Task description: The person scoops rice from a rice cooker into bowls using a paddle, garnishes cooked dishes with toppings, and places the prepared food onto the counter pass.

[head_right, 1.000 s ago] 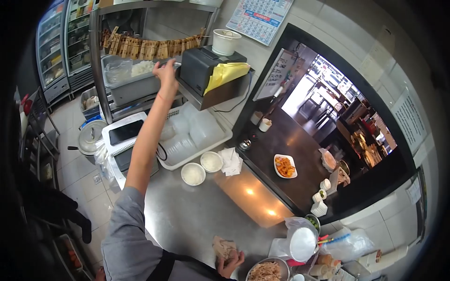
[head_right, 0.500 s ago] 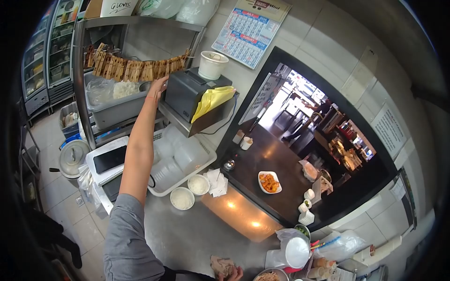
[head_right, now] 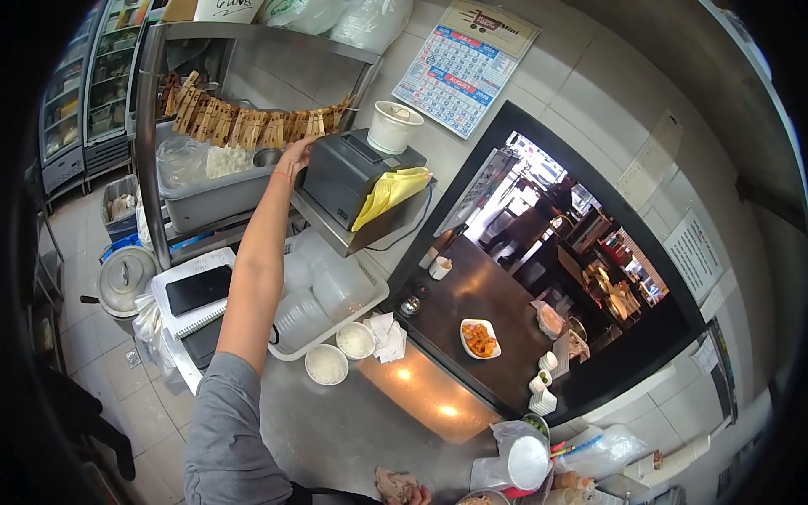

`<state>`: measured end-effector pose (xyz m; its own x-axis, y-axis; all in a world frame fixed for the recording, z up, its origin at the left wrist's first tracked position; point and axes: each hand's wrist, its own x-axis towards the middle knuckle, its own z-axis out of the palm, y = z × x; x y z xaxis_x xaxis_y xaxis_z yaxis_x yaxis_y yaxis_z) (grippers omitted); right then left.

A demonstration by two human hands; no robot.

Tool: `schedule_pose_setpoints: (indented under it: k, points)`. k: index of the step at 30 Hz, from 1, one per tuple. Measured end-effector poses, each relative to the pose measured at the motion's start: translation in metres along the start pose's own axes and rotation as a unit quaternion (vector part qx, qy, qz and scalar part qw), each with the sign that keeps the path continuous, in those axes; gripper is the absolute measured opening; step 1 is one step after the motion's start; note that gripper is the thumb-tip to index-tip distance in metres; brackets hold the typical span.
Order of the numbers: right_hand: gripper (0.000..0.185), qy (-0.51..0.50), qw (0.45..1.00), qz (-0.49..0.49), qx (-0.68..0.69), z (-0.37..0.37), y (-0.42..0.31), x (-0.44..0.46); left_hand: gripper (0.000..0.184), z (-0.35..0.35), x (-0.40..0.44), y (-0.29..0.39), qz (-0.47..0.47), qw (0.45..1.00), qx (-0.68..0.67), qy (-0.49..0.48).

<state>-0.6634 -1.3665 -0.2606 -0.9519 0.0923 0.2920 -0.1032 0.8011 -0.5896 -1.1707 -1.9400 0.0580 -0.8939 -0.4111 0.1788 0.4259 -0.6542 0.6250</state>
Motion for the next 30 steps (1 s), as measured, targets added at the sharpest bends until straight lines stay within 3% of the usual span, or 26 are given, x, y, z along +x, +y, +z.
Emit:
schedule_pose_setpoints:
  k: [7, 10, 16, 18, 20, 21, 23, 24, 25, 26, 27, 28, 29, 30]
  points:
    - [0.068, -0.006, 1.0, 0.009, 0.009, -0.001, -0.001, 0.001, 0.046, -0.018, 0.039, -0.011, 0.001, 0.997, 0.022, -0.072]
    - [0.068, -0.008, 1.0, 0.013, 0.012, -0.002, -0.002, -0.003, 0.044, 0.009, 0.001, 0.002, -0.017, 1.0, 0.02, 0.013]
    - [0.068, -0.008, 0.999, -0.006, 0.033, -0.006, 0.006, -0.014, 0.033, -0.005, 0.019, -0.001, -0.012, 0.998, 0.053, -0.012]
    - [0.068, -0.003, 0.999, -0.014, 0.036, -0.008, 0.008, -0.021, 0.022, -0.006, 0.007, 0.001, 0.0, 0.988, 0.156, -0.01]
    - [0.069, 0.009, 1.0, -0.025, 0.008, -0.006, 0.009, -0.022, 0.017, -0.072, 0.119, -0.052, 0.113, 0.978, 0.173, -0.006]
    - [0.069, -0.001, 1.0, -0.012, 0.005, -0.01, 0.005, -0.022, 0.014, -0.109, 0.156, -0.054, 0.033, 0.982, 0.171, -0.075]
    - [0.069, -0.01, 1.0, -0.004, 0.007, -0.012, -0.001, -0.019, 0.027, -0.038, 0.018, -0.012, 0.073, 0.963, 0.203, 0.164]
    - [0.069, -0.008, 1.0, -0.011, 0.011, -0.013, -0.001, -0.019, 0.049, -0.037, -0.004, -0.004, 0.036, 0.952, 0.228, 0.2]
    - [0.069, -0.011, 1.0, -0.011, 0.01, -0.013, -0.001, -0.019, 0.06, -0.021, -0.04, -0.019, 0.195, 0.908, 0.244, 0.278]
    - [0.07, -0.012, 1.0, -0.015, 0.008, -0.014, 0.0, -0.017, 0.071, -0.005, -0.075, -0.034, 0.337, 0.825, 0.281, 0.357]
    - [0.069, -0.012, 1.0, -0.018, 0.012, -0.014, 0.001, -0.017, 0.074, 0.026, -0.14, -0.045, 0.492, 0.679, 0.383, 0.386]
    - [0.069, -0.014, 1.0, -0.015, 0.016, -0.015, 0.001, -0.019, 0.069, 0.06, -0.204, -0.061, 0.552, 0.747, 0.298, 0.219]
    - [0.069, -0.014, 1.0, -0.016, 0.019, -0.016, 0.001, -0.018, 0.071, 0.048, -0.234, -0.096, 0.58, 0.684, 0.429, 0.109]
    - [0.068, -0.015, 0.999, -0.018, 0.022, -0.017, 0.0, -0.016, 0.074, 0.045, -0.276, -0.126, 0.598, 0.644, 0.476, -0.04]
